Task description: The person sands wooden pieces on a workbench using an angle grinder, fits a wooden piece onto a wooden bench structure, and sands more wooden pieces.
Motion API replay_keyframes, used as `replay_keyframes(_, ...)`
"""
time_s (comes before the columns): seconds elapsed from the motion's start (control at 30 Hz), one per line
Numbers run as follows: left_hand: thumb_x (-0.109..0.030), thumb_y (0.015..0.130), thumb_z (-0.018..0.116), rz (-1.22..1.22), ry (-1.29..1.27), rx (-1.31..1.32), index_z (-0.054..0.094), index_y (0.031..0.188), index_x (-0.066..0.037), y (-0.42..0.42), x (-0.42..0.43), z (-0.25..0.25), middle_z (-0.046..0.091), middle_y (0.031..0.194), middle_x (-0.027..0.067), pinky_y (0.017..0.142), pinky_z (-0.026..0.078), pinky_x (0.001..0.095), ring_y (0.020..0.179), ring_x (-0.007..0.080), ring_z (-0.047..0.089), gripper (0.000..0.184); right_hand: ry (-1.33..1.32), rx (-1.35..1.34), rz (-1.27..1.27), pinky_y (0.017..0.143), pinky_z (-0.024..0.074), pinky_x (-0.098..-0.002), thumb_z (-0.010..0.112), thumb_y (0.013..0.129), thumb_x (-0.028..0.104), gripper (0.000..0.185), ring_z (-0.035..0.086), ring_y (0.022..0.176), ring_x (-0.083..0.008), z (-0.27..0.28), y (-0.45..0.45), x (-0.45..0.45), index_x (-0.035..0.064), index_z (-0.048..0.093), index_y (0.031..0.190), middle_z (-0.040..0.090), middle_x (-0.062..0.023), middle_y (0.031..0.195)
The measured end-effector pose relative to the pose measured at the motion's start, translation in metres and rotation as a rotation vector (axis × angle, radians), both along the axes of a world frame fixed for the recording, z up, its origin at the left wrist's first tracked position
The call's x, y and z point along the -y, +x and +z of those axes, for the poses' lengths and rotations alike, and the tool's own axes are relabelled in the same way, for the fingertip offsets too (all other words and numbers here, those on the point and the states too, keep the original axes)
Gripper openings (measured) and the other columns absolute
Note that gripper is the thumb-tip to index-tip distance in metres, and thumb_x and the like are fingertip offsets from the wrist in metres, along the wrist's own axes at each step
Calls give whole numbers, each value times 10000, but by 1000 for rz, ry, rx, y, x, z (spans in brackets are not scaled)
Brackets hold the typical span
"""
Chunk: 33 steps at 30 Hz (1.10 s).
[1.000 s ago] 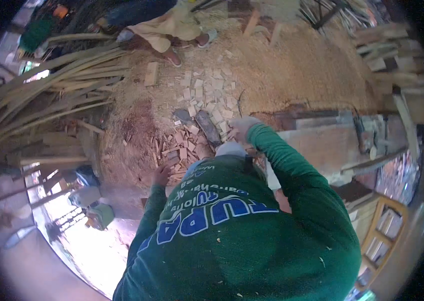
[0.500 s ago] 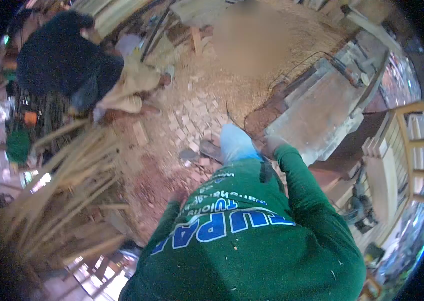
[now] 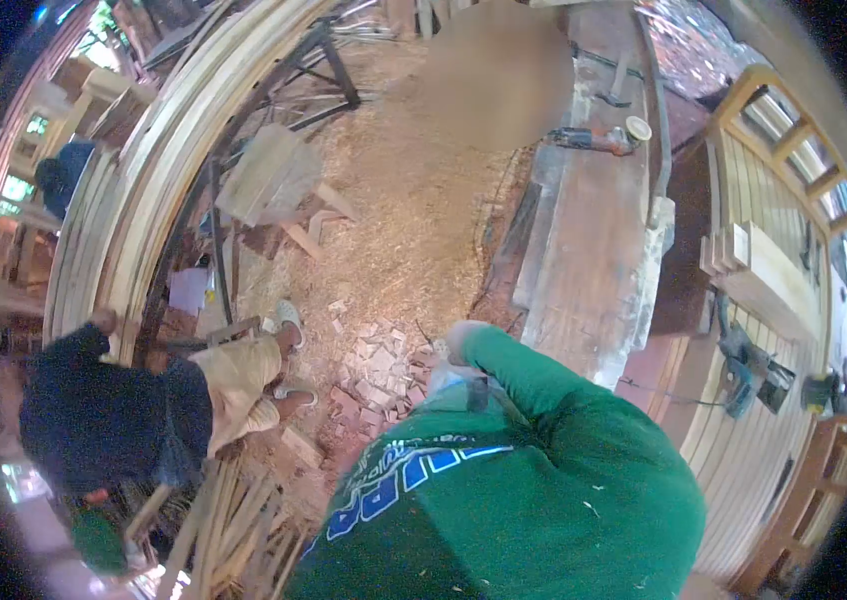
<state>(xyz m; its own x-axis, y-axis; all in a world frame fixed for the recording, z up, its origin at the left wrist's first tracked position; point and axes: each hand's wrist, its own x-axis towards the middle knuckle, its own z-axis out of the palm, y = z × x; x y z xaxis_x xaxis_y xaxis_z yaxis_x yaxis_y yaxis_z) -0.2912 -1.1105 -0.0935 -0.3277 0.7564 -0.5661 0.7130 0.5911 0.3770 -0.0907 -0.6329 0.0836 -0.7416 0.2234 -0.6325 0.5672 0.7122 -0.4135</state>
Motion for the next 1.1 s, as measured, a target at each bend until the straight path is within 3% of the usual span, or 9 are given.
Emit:
replay_keyframes(0.03,-320,898,694,544,-56,195,738,1132,-110,-20,-22,4,749,1025,160,906,560,453,1047,300,700,317,14,-70,-12,934,560,-496,675,831,338,433,700,1070,-404,4,-16,-17,64,722,1163,724,-246,1120)
replay_keyframes(0.13,-300,902,721,-43,266,-29,722,1150,-69,-115,-95,19,745,945,134,761,576,416,862,253,707,339,71,-295,-169,932,561,-506,694,853,374,422,706,1052,-408,29,-50,-70,12,729,1067,738,-237,1070)
replay_keyframes(0.23,-224,905,720,819,154,569,722,1059,-48,-146,-187,63,708,848,85,595,545,363,701,194,658,233,174,-287,-287,908,566,-511,675,853,345,388,709,1027,-417,47,-52,-111,15,729,1052,739,-239,1052)
replay_keyframes(0.33,-185,902,709,854,217,860,709,984,-64,-182,-252,66,668,791,46,514,499,310,648,159,632,146,168,-313,-456,898,563,-520,675,844,329,378,704,1009,-427,60,-34,-137,22,716,1061,734,-243,1026)
replay_keyframes(0.5,-242,957,593,-925,220,-38,727,962,-74,-233,-344,35,710,801,57,591,547,412,685,247,675,214,189,-196,-814,896,571,-500,668,809,300,349,715,969,-423,17,43,-116,35,754,1020,744,-235,993)
replay_keyframes(0.53,-248,955,591,-1047,211,-81,731,972,-78,-242,-355,28,715,819,66,614,549,418,706,255,680,221,190,-183,-835,895,571,-500,667,810,304,347,717,961,-419,-9,62,-104,42,764,1015,748,-225,998)
replay_keyframes(0.7,-278,941,577,-1044,-33,124,755,1022,-95,-301,-469,-6,741,909,114,731,559,447,811,293,704,267,111,344,-1280,893,563,-469,569,890,480,489,723,938,-402,-35,121,-7,47,782,966,742,-233,982)
replay_keyframes(0.9,-328,921,578,-855,-148,13,776,1059,-101,-323,-662,9,762,990,164,840,566,473,910,328,723,332,-232,53,-2176,683,587,-425,696,882,432,373,724,705,-309,-33,71,105,82,805,947,760,-155,830)
replay_keyframes(1.1,-291,948,553,-535,-90,106,792,1039,-131,-333,-793,30,780,940,88,724,579,381,799,205,729,301,-311,106,-1911,704,596,-398,762,840,404,428,718,731,-251,-189,-34,200,32,770,1051,763,-147,891)
